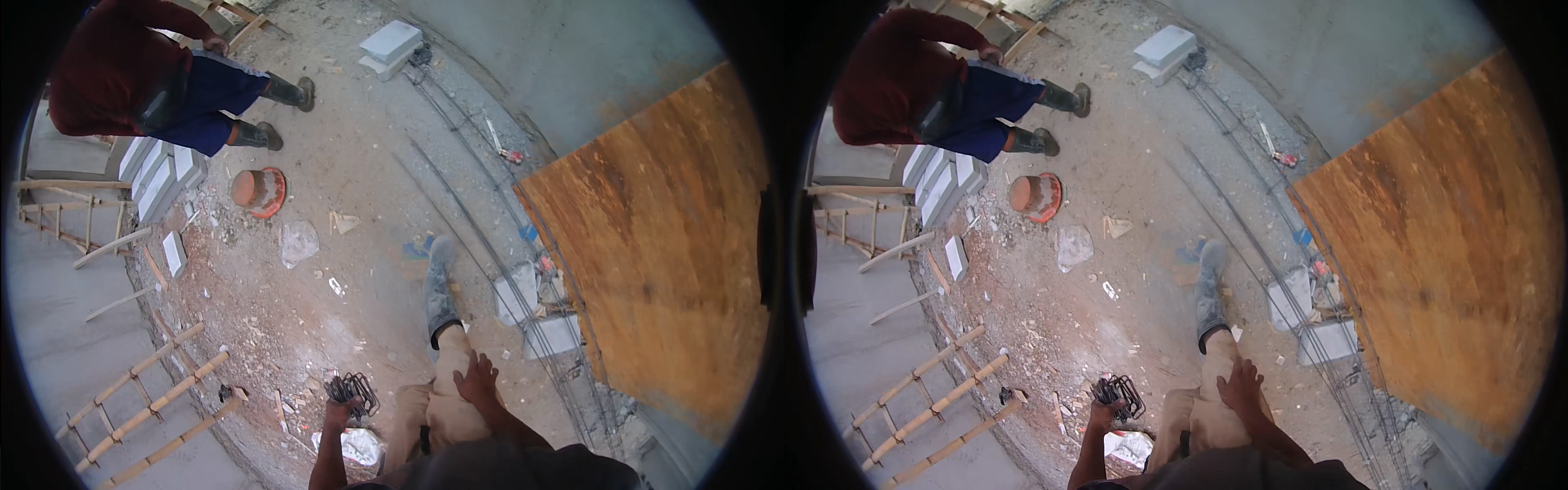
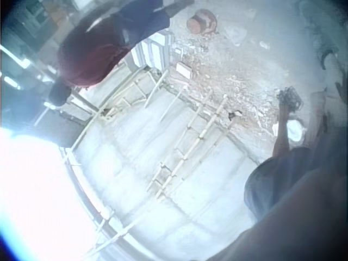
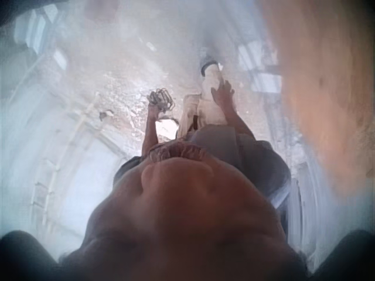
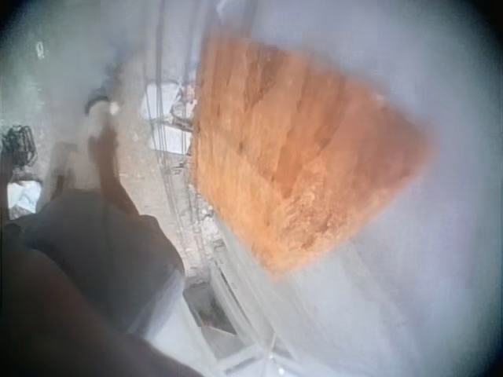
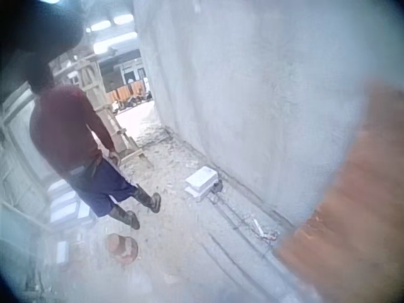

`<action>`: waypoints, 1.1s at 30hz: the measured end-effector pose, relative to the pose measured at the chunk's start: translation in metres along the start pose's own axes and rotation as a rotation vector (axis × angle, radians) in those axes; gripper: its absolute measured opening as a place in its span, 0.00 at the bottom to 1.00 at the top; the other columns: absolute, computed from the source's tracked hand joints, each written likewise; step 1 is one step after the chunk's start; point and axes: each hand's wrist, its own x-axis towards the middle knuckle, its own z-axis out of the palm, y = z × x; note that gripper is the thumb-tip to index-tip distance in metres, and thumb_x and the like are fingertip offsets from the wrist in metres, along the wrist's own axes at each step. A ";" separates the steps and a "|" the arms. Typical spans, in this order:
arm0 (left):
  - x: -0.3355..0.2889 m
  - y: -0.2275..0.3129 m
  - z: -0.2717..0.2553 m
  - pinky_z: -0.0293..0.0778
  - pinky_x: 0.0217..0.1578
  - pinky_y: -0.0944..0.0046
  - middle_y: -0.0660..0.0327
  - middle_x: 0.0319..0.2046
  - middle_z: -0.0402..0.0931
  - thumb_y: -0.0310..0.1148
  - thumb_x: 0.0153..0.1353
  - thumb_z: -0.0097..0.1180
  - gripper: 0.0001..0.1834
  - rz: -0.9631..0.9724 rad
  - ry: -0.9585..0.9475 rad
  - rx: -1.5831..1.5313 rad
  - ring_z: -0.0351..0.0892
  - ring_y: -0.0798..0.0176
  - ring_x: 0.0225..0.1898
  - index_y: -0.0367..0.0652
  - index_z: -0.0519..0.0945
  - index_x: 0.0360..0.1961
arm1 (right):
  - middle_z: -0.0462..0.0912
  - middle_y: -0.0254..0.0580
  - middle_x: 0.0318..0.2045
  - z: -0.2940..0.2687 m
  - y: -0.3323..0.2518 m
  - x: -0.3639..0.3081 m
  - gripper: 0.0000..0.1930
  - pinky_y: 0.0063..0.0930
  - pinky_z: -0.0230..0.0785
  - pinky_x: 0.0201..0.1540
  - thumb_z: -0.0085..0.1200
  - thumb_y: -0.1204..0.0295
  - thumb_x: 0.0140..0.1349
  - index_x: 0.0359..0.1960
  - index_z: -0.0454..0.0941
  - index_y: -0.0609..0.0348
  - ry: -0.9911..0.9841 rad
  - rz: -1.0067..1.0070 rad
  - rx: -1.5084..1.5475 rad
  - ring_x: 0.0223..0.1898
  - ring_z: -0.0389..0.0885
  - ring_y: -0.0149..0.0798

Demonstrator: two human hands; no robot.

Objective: The person assembles a rebar structure by picking up metal stirrups from the ground and sliding them onto parallel rebar rods, then using wire and pliers to tie the stirrups in place.

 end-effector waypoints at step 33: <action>0.593 0.534 0.276 0.73 0.27 0.67 0.64 0.27 0.80 0.29 0.51 0.71 0.12 0.483 -0.383 0.568 0.76 0.70 0.25 0.38 0.81 0.35 | 0.45 0.63 0.70 -0.030 -0.001 0.628 0.69 0.69 0.42 0.65 0.72 0.48 0.42 0.72 0.29 0.60 0.013 0.172 0.036 0.70 0.46 0.63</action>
